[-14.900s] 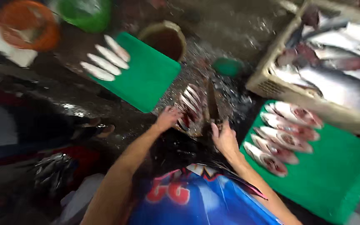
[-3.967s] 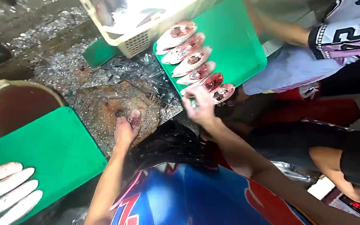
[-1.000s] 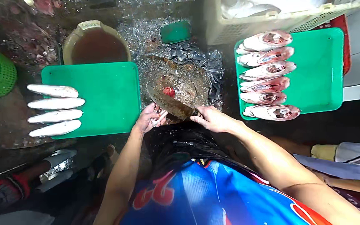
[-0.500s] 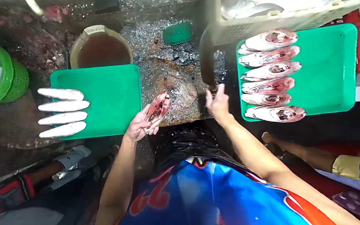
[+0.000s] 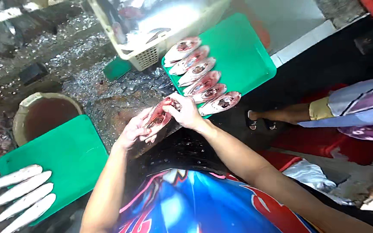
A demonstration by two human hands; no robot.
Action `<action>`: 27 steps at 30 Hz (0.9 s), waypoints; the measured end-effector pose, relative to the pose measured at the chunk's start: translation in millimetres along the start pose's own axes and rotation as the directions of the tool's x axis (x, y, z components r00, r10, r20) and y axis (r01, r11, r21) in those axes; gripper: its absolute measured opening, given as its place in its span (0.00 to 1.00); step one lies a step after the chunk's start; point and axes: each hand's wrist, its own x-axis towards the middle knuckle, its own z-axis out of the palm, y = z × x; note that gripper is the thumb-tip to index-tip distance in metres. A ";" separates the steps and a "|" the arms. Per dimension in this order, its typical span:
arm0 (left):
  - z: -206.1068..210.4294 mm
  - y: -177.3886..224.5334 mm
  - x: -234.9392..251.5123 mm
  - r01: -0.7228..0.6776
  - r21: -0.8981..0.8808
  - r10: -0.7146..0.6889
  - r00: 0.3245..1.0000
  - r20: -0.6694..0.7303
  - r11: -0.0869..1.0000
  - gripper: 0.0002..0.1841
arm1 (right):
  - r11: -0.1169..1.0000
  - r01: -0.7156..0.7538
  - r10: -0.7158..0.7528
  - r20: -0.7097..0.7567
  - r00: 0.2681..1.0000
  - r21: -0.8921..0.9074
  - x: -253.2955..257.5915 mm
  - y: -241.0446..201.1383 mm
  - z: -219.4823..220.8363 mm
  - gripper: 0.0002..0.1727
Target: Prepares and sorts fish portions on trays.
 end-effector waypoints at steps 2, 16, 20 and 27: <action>10.1 -0.6 21.0 0.009 -0.033 -0.006 0.997 0.075 0.999 0.37 | 1.000 -0.015 0.018 -0.127 0.992 0.026 -8.5 8.4 -23.7 0.10; 106.6 -14.4 219.2 0.011 0.758 0.051 0.997 -0.059 0.652 0.20 | 0.915 -0.399 0.349 -0.367 0.862 -0.067 -35.9 70.8 -195.1 0.23; 119.5 -36.7 216.0 0.245 0.969 0.269 0.932 -0.242 0.021 0.26 | 0.707 -0.575 0.463 -0.344 0.817 -0.411 -16.1 82.8 -207.2 0.22; 112.5 -71.5 200.1 0.141 0.978 0.433 0.880 -0.194 0.151 0.14 | 0.742 -0.526 0.479 -0.220 0.850 -0.416 -7.2 104.8 -213.0 0.28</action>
